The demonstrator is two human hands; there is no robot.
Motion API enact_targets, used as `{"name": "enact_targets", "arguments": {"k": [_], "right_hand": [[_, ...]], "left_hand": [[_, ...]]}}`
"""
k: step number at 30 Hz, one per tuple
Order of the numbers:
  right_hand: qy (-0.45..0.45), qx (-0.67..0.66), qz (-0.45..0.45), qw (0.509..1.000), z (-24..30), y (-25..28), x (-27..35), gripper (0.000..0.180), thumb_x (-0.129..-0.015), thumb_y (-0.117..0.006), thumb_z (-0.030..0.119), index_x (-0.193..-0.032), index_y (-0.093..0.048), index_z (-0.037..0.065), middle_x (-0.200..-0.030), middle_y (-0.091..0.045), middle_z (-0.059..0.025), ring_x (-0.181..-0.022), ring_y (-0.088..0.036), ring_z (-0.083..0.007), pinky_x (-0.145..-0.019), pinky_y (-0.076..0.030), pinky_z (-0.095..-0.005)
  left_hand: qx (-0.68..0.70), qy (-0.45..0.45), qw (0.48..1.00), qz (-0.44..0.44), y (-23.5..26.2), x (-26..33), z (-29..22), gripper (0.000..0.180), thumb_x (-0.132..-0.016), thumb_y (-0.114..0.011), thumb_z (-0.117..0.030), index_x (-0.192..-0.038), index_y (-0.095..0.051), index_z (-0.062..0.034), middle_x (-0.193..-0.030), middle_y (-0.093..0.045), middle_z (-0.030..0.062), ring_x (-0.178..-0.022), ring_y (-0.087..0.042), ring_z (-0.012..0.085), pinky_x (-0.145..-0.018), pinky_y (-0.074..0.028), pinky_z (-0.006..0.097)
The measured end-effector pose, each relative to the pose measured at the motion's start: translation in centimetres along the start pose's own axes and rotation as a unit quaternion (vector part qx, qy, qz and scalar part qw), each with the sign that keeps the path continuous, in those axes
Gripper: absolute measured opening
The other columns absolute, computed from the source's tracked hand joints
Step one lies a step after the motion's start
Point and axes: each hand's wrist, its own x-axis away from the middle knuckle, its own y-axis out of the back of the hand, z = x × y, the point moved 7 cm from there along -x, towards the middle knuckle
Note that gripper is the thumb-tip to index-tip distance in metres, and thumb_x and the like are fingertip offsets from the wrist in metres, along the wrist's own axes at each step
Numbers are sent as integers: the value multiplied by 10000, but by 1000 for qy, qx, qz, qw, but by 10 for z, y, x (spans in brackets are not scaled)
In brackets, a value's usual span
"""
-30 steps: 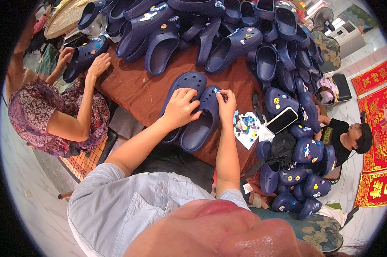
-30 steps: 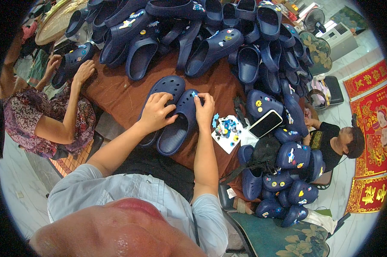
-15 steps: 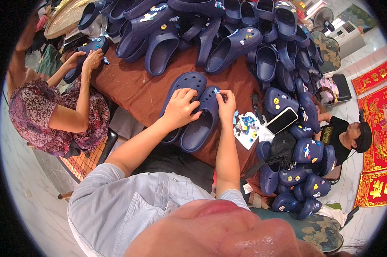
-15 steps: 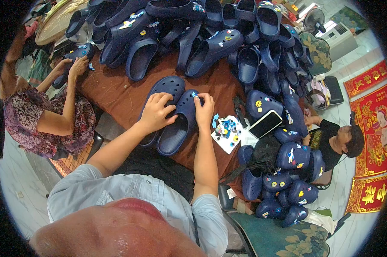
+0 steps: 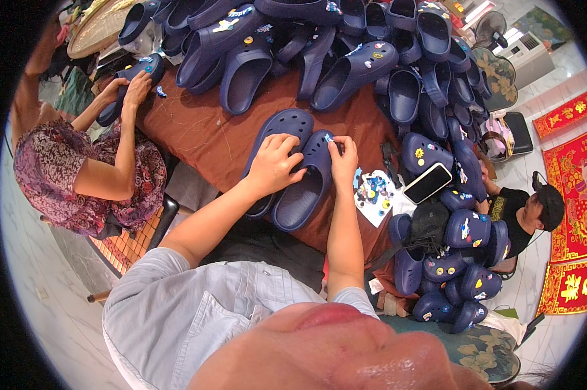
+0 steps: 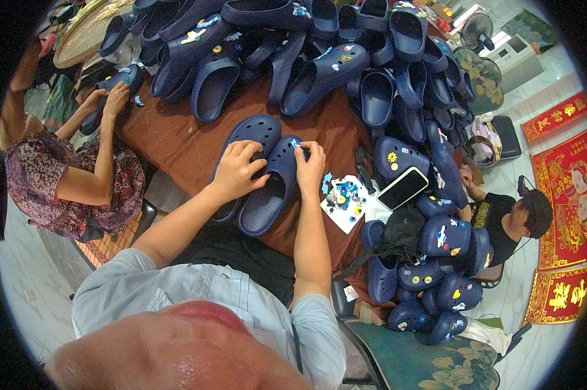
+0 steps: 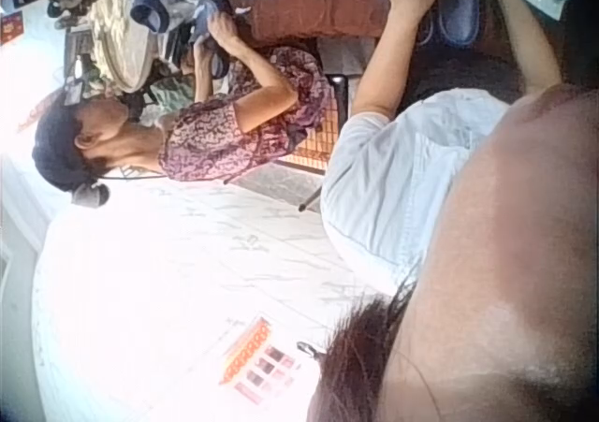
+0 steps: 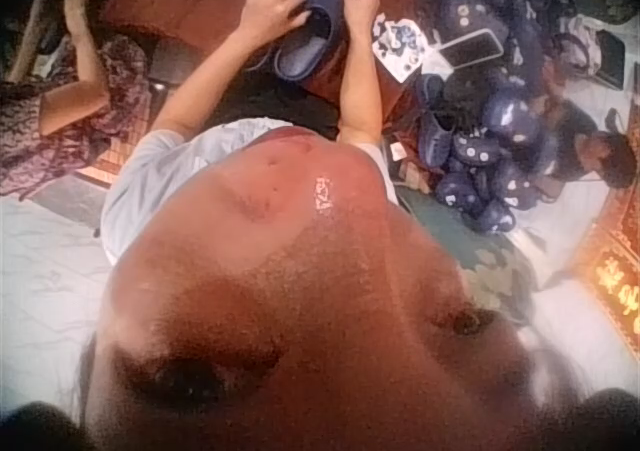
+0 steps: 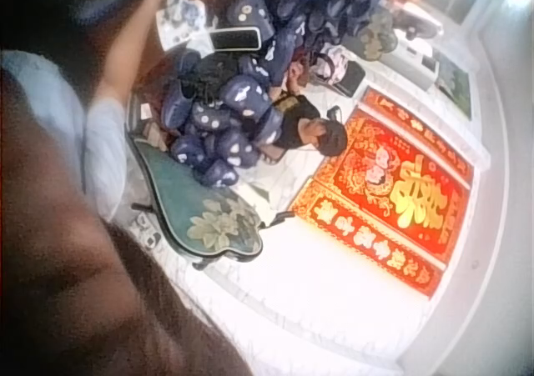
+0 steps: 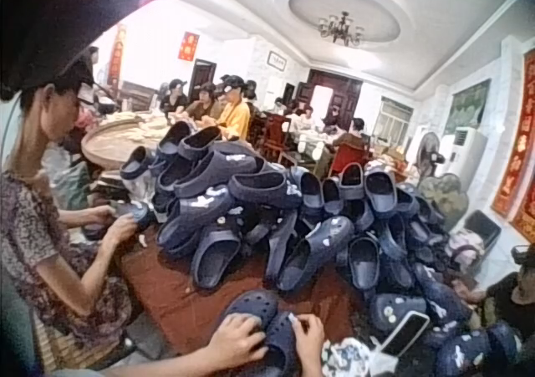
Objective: Adding decorative charms into the holes of blue rubber clogs.
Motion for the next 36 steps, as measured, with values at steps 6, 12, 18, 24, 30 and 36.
{"name": "enact_targets", "arguments": {"k": [6,12,18,24,30,36], "right_hand": [[6,-6,-5,1000,1,0,0,174,-881,-668,168,-985,-630,34,-999,-626,-133,-998,-581,-317,-899,-449,-401],[13,1,-3,1000,4,-1,1,181,-882,-669,172,-987,-630,31,-1001,-624,-138,-997,-579,-324,-904,-444,-406],[10,14,-3,1000,-5,-1,3,163,-870,-673,157,-971,-622,39,-1006,-623,-142,-1019,-569,-335,-912,-437,-424],[56,14,-17,998,6,0,-4,158,-858,-676,161,-963,-639,50,-987,-632,-141,-985,-574,-349,-893,-432,-434],[58,37,-24,997,14,1,-1,178,-865,-677,181,-983,-664,50,-1000,-647,-153,-1001,-579,-351,-909,-437,-435],[114,108,-134,979,24,55,-7,158,-832,-707,174,-955,-711,75,-988,-670,-138,-966,-591,-342,-883,-450,-428]], "left_hand": [[-1,0,1000,1,0,-1,1,301,-601,-826,-213,-844,-707,-80,-1088,-592,88,-1088,-563,286,-928,-451,419],[-4,1,1000,-1,2,2,-1,302,-603,-825,-213,-845,-704,-79,-1093,-589,88,-1091,-562,287,-931,-448,425],[-4,3,1000,16,-2,2,-1,300,-615,-819,-220,-858,-703,-87,-1100,-592,90,-1090,-561,295,-930,-446,431],[-19,-11,1000,3,-1,1,2,300,-632,-813,-236,-872,-686,-108,-1108,-610,84,-1070,-579,300,-893,-451,439],[-38,-16,999,0,-5,1,4,283,-637,-812,-243,-876,-710,-130,-1102,-624,54,-1062,-588,272,-882,-458,415],[-48,-17,999,-14,-3,4,4,278,-637,-810,-250,-872,-711,-138,-1091,-629,44,-1045,-596,261,-878,-459,407]]}}
